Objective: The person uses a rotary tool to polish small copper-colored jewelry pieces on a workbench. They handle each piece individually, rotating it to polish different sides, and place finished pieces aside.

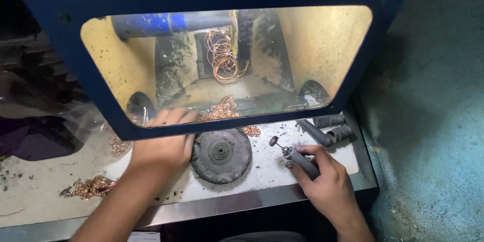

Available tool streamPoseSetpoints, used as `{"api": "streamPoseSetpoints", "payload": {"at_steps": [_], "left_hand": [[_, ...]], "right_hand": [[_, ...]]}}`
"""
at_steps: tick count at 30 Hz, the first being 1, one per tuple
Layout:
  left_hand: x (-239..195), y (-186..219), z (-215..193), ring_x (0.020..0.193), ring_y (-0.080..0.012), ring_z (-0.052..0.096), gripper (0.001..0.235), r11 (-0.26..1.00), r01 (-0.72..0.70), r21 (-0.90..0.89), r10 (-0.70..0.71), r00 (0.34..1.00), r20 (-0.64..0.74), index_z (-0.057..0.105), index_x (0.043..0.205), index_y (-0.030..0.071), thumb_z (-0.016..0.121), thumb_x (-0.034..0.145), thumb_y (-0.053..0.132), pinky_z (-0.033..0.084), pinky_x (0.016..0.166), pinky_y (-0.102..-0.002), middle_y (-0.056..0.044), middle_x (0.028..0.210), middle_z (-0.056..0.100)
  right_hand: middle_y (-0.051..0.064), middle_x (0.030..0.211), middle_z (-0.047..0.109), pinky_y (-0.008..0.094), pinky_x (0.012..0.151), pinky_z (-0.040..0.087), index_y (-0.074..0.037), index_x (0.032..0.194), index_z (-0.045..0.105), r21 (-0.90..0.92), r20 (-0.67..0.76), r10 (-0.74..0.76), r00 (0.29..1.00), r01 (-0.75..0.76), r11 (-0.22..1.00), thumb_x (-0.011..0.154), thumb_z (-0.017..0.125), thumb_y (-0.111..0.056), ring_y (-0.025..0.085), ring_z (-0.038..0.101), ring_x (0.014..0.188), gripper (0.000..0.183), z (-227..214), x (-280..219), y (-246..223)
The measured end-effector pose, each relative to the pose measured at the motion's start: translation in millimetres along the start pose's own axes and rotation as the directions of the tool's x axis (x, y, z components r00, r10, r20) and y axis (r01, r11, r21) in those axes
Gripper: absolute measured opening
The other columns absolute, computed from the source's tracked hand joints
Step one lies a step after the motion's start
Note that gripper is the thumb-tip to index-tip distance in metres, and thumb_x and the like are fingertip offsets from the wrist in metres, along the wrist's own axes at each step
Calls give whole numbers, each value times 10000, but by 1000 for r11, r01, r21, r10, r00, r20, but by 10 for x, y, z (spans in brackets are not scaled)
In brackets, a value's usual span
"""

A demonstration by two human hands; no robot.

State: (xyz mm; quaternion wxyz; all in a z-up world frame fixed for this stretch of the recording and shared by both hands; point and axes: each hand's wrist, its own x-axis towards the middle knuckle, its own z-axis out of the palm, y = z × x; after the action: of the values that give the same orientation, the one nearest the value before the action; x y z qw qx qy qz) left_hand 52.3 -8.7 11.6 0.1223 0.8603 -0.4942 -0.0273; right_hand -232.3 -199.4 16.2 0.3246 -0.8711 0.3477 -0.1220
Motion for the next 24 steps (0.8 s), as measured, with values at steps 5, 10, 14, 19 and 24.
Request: {"api": "streamPoseSetpoints", "payload": {"at_steps": [5,10,14,19,24], "left_hand": [[311,-36,-14,1043,-278,607,236,998,46,44,-53,982,180,732,1059,226,588,882,167,512,866,-456,11,1104,688],[329,300,-608,1227,-238,630,299,899,423,-115,-349,850,394,678,1257,212,517,1014,279,496,1047,-451,-22,1285,709],[165,369,-732,1092,-128,723,289,685,553,-474,-388,828,405,754,1153,207,613,908,267,543,918,-300,35,1173,782],[35,611,-791,906,-120,673,432,495,824,-274,-499,528,687,888,1092,303,629,826,523,390,836,-229,22,951,845],[-54,673,-650,938,-108,729,262,831,274,-485,76,806,587,819,1142,282,668,928,288,516,813,-266,97,1014,750]], "right_hand": [[10,1142,803,361,886,608,-176,1107,666,-17,-22,-6,1000,5,1000,844,756,-402,227,774,1070,358,2,-2,8],[-2,1140,802,386,853,626,-187,1104,662,-39,-6,-4,1000,4,999,844,752,-437,234,781,1035,371,8,1,19],[18,1140,800,377,859,629,-187,1113,663,-41,-19,-26,999,25,999,839,762,-409,240,783,1027,367,33,-10,67],[19,1111,804,383,787,626,-203,1114,668,-74,-17,15,1000,-16,997,837,753,-447,246,790,970,379,46,-27,58],[86,1113,786,367,798,625,-151,1131,658,-85,-58,-91,994,85,993,857,759,-386,266,780,990,375,72,-44,57]]}}
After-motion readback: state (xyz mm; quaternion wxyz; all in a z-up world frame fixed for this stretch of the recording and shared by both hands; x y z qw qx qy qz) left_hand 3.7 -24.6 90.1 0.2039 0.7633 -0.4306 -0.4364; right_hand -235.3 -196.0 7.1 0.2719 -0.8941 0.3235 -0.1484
